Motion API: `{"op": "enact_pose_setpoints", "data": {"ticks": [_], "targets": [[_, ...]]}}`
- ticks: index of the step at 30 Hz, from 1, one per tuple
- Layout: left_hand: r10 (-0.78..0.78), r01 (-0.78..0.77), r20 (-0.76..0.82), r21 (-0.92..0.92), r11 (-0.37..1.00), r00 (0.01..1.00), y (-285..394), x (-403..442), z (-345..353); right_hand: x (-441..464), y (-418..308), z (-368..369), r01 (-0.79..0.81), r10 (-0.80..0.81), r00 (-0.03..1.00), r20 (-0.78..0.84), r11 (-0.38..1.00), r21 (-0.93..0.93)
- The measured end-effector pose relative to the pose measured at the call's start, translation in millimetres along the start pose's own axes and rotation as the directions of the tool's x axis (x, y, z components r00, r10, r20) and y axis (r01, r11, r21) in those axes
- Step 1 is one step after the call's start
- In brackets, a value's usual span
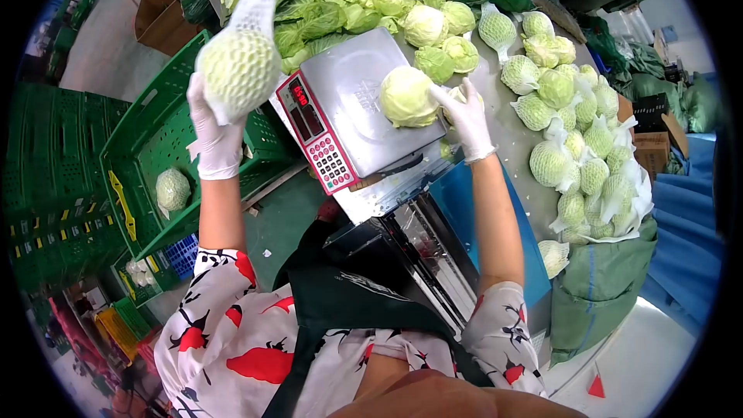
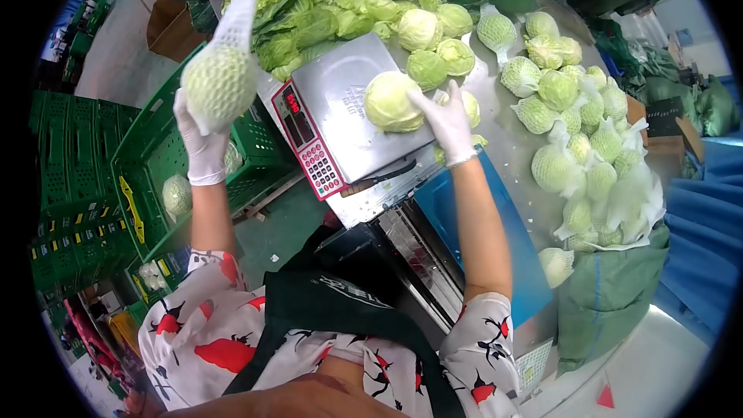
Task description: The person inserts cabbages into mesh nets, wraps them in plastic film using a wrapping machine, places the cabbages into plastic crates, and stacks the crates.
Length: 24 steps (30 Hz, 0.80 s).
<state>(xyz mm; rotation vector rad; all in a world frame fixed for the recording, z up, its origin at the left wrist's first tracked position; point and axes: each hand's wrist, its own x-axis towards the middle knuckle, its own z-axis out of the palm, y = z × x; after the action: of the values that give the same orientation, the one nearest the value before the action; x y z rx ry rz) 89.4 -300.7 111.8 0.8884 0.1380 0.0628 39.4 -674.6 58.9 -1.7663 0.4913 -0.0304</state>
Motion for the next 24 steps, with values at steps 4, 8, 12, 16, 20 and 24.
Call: {"op": "enact_pose_setpoints", "data": {"ticks": [4,8,12,16,20,24], "targets": [[-0.072,0.037,0.132,0.254,0.967,0.989,-64.0,12.1,-3.2,22.9,39.3,50.5,0.162,-0.184,0.982,-0.048,0.942,-0.294],[0.023,-0.185,0.255,0.634,0.751,0.967,-137.4,15.6,6.5,44.9,42.2,45.2,0.005,0.007,0.995,0.102,0.993,-0.115],[-0.028,-0.432,0.495,0.782,0.448,0.868,-163.0,10.9,17.6,10.7,23.5,9.0,-0.204,0.114,0.973,0.199,0.825,0.526],[0.112,-0.695,0.689,0.719,0.018,0.716,-142.8,-12.0,61.9,-56.3,37.9,-60.8,0.104,-0.114,0.992,0.057,0.982,0.160],[-0.200,-0.483,0.804,0.513,0.710,0.560,-164.4,-98.7,139.9,-167.0,29.5,-128.6,-0.039,0.039,0.999,-0.004,0.999,0.011],[-0.400,-0.490,0.904,0.419,0.765,0.150,-201.4,-193.0,197.4,-224.8,70.0,-162.5,-0.033,0.002,0.993,-0.121,0.967,-0.253]]}}
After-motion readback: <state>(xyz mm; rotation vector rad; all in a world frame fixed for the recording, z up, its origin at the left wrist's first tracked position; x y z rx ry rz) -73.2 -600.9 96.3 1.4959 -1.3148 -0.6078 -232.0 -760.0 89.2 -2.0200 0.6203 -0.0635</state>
